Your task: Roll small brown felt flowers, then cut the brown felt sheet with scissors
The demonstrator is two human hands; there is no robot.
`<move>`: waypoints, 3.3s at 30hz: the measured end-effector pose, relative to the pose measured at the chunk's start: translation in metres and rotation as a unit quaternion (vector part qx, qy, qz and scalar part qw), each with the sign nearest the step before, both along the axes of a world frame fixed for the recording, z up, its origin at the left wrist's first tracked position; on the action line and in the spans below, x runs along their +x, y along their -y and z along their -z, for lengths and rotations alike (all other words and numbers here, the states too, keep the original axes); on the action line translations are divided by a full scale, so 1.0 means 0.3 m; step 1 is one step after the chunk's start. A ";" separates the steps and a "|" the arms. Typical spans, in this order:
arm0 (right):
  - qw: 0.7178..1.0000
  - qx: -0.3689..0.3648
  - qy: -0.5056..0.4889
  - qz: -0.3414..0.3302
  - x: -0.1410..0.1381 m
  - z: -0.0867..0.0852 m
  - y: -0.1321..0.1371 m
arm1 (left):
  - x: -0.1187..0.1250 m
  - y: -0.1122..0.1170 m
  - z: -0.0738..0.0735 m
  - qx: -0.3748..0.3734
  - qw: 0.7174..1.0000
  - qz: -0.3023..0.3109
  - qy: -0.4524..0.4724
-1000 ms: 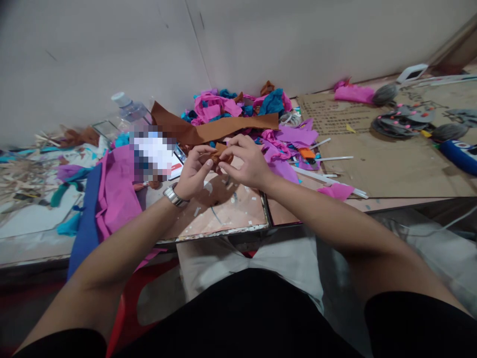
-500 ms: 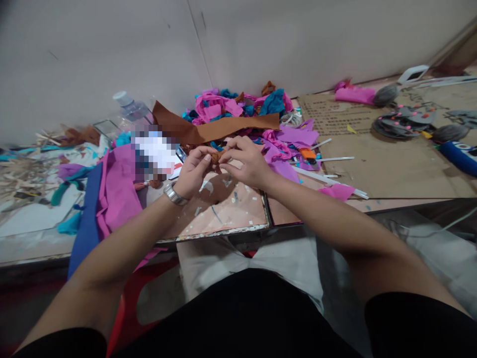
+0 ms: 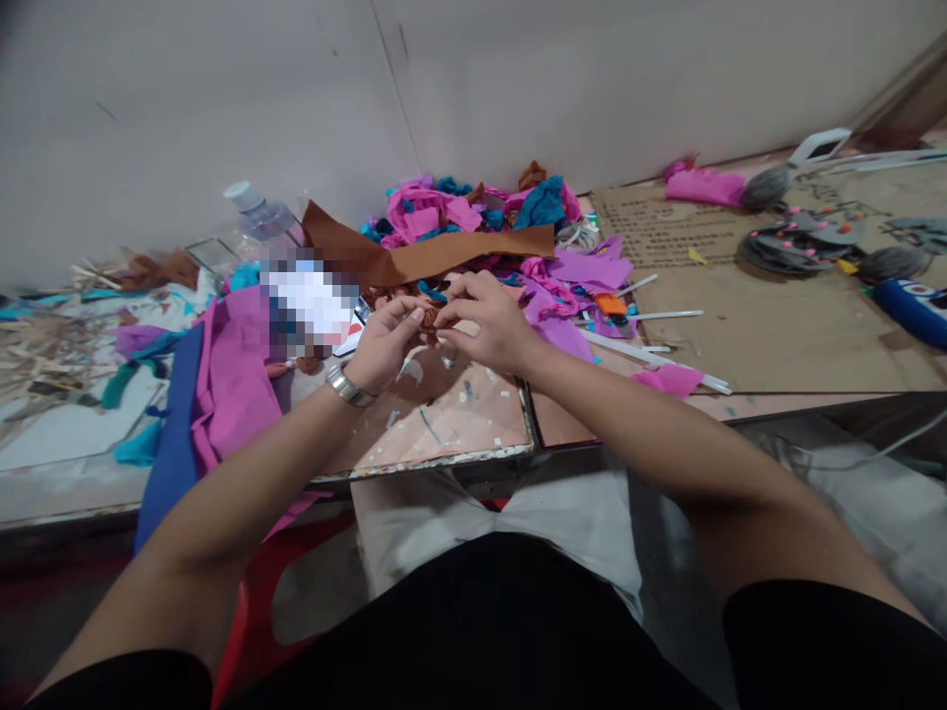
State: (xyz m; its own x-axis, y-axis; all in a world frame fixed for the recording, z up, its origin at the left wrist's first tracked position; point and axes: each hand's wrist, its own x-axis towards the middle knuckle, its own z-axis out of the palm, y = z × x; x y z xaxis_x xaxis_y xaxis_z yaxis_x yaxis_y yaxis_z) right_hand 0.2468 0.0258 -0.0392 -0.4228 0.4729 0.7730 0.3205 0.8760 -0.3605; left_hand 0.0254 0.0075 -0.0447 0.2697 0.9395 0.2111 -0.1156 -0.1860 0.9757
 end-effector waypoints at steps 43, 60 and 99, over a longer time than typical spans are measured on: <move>0.989 -0.103 -0.008 -0.110 -0.012 0.015 -0.012 | -0.016 0.004 -0.009 0.072 0.996 0.030 -0.035; 0.943 -0.291 -0.135 -0.094 -0.035 0.015 0.004 | 0.010 0.036 -0.006 0.092 0.978 0.049 -0.178; 0.945 -0.294 -0.128 -0.060 -0.020 -0.001 0.002 | 0.002 0.051 -0.046 0.141 0.949 0.057 -0.275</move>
State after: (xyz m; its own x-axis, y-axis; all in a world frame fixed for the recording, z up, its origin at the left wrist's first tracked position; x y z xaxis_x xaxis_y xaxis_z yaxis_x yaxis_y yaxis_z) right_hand 0.2407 0.0252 -0.0390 -0.3359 0.8127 0.4761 0.0687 0.5253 -0.8481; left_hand 0.0260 -0.0079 -0.0309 0.5081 0.8248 0.2481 0.3628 -0.4662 0.8069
